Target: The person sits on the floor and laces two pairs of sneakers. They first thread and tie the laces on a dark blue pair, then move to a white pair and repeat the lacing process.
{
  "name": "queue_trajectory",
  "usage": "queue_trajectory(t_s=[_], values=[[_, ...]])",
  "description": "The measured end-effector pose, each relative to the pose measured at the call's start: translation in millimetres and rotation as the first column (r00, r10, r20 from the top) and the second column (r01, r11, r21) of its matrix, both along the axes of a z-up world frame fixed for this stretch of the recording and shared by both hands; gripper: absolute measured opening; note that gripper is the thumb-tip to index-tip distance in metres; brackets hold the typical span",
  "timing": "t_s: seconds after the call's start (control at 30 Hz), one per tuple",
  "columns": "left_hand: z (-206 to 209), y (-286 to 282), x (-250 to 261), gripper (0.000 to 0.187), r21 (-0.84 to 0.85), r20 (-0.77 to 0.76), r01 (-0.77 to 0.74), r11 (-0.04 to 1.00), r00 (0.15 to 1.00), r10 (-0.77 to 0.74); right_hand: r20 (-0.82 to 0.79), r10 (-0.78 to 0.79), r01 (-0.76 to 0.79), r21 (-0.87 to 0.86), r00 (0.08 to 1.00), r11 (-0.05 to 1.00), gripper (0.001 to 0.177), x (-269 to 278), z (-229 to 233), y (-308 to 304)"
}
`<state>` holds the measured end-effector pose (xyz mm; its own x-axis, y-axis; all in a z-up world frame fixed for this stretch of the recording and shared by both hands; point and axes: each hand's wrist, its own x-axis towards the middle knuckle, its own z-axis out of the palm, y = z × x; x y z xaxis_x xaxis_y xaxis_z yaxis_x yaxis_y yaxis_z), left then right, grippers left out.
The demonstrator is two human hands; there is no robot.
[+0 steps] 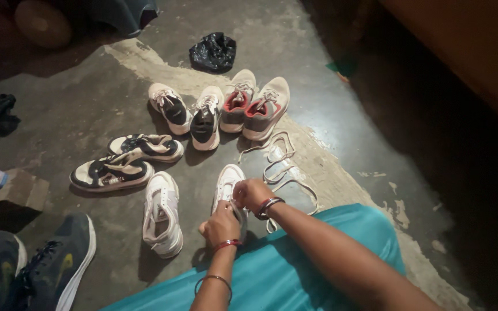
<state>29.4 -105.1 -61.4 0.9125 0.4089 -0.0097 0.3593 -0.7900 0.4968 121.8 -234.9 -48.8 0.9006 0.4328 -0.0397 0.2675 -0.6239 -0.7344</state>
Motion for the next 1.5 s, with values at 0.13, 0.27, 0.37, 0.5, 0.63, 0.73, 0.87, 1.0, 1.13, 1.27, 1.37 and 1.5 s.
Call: queue_trajectory(t_s=[0.13,0.27,0.37,0.5,0.63,0.73,0.87,1.0,1.13,1.27,1.37,1.5], values=[[5.4,4.6,-2.8,0.018,-0.071,0.040,0.029,0.997,0.999,-0.026,-0.040,0.102,-0.104,-0.034,0.994,0.994,0.020,9.3,1.9,-3.2],[20.3,4.3,-7.5,0.018,-0.062,0.156,0.088,0.994,0.985,-0.078,-0.003,0.173,-0.172,-0.130,0.985,0.976,0.021,12.9,12.0,-4.1],[35.7,7.9,-9.9,0.017,0.115,0.301,0.204,0.972,0.926,-0.230,0.077,0.326,-0.309,-0.172,0.942,0.935,0.023,19.1,20.9,-6.4],[51.5,21.3,5.5,0.017,0.304,0.350,0.309,0.901,0.843,-0.408,0.065,0.384,-0.384,-0.001,0.921,0.923,0.027,37.2,30.6,-21.6],[47.1,35.1,26.2,0.013,0.077,0.165,0.497,0.864,0.849,-0.503,0.016,0.388,-0.388,0.082,0.921,0.918,0.039,43.3,31.4,-30.2],[32.9,37.4,27.4,0.011,0.090,0.273,0.516,0.852,0.810,-0.519,0.026,0.447,-0.439,-0.144,0.894,0.887,0.061,25.9,27.2,-11.4],[14.6,44.5,19.0,0.020,0.078,0.322,0.477,0.875,0.819,-0.475,0.024,0.308,-0.285,-0.313,0.951,0.906,0.039,-13.0,26.1,11.1],[12.3,65.6,18.4,0.021,-0.020,0.239,0.535,0.845,0.823,-0.515,-0.021,0.229,-0.222,-0.341,0.973,0.913,0.038,-23.2,50.1,12.4],[9.2,71.6,23.1,0.023,0.015,0.215,0.594,0.804,0.784,-0.583,0.024,0.226,-0.203,-0.354,0.974,0.913,0.033,-30.8,63.5,15.5],[3.1,68.2,18.5,0.021,-0.027,0.228,0.563,0.826,0.808,-0.543,0.038,0.161,-0.144,-0.283,0.986,0.948,0.033,-33.5,46.7,22.6],[3.9,57.7,9.4,0.024,-0.033,0.266,0.477,0.878,0.851,-0.452,0.074,0.088,-0.068,-0.236,0.993,0.969,0.035,-32.9,22.2,23.9],[13.6,45.5,-0.3,0.020,-0.039,0.281,0.381,0.924,0.891,-0.355,0.121,0.009,0.019,-0.229,0.993,0.973,0.037,-27.8,-6.9,27.0]])
